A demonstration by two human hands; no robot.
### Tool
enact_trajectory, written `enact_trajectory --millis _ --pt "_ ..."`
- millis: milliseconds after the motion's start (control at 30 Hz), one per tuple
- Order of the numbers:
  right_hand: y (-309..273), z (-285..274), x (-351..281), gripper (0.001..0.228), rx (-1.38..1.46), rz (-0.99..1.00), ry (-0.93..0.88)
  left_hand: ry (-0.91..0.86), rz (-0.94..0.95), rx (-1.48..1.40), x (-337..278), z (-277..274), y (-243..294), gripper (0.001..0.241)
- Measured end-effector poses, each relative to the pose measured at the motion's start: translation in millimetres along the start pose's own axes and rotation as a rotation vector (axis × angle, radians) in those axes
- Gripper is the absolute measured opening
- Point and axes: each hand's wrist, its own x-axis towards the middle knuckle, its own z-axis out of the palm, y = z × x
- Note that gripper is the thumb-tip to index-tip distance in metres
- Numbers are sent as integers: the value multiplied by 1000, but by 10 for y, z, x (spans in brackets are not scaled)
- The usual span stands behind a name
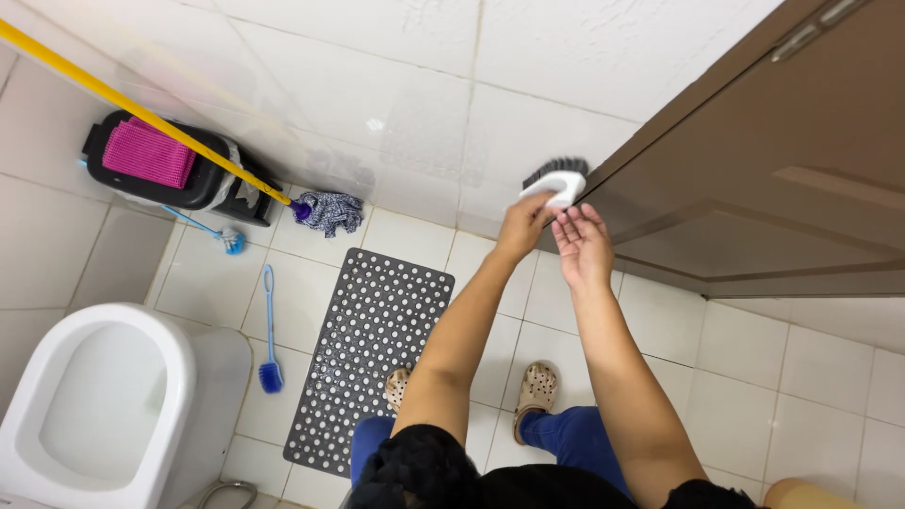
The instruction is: Scrubbing a tiled bathroom wall using a brush and soapy water.
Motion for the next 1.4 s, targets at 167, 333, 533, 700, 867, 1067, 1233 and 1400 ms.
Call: enact_trajectory --millis 167,333,533,700,867,1067,1233,1400 --pt "207 -342 69 22 -56 42 67 177 17 186 -142 -534 -861 24" --pt "473 -372 124 19 -109 69 34 377 71 149 161 -1015 155 25" --pt "616 -75 -36 19 -152 145 35 429 102 -97 480 -1060 1054 20" --pt "710 270 -3 18 -137 137 2 221 -4 -161 243 -869 226 24" --pt "619 840 -191 18 -197 137 -2 412 -85 -282 453 -1799 -295 26" --pt "581 1431 -397 19 -229 145 -63 805 -74 -525 930 -2974 565 31" --pt "796 1740 -475 18 -220 176 -70 622 -123 -75 732 -2020 713 58" --pt "995 2042 -474 20 -269 221 -36 297 -28 -108 760 -2405 657 41"
